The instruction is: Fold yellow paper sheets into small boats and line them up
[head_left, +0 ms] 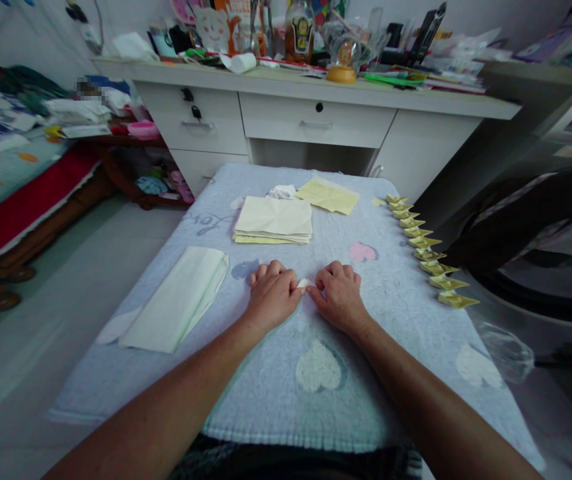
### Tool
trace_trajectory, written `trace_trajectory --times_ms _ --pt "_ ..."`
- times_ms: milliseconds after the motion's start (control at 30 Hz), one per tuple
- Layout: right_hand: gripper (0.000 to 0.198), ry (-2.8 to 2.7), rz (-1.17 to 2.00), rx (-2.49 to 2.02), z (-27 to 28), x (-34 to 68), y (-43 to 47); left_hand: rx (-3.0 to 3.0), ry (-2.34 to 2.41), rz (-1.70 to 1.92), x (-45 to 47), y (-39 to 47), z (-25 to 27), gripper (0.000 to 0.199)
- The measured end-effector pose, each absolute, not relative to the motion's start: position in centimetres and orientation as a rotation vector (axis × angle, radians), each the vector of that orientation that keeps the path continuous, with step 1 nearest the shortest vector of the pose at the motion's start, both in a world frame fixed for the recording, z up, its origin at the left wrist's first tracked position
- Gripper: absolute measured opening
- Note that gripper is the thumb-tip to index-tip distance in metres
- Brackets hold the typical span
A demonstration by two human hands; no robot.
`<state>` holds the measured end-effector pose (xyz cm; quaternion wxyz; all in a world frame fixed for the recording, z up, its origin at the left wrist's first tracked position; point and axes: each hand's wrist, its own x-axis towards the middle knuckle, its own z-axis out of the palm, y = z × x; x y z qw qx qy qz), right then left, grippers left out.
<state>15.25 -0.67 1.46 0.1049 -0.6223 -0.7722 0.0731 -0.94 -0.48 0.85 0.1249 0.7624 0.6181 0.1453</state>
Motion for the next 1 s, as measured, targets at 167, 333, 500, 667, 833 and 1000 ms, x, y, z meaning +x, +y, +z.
trace_trajectory --times_ms 167,333,500,667,833,1000 --pt "0.027 -2.276 0.217 -1.848 1.7 15.2 -0.8 2.171 1.773 0.392 -1.7 -0.1 1.0 0.013" --pt "0.027 -2.276 0.228 -1.850 1.7 15.2 -0.8 2.158 1.741 0.364 -2.4 0.1 1.2 0.010" --pt "0.029 -2.274 0.222 -1.847 1.6 15.3 -0.7 2.167 1.743 0.356 -2.3 0.2 1.4 0.011" --pt "0.029 -2.282 0.214 -1.844 1.7 15.3 -0.8 2.171 1.697 0.317 -2.8 0.6 1.4 0.015" --pt "0.029 -2.283 0.198 -1.834 1.7 15.3 -0.8 2.163 1.654 0.313 -3.1 0.8 1.4 0.030" --pt "0.029 -2.283 0.191 -1.839 1.6 15.2 -0.7 2.229 1.715 0.389 -2.6 0.4 0.9 0.030"
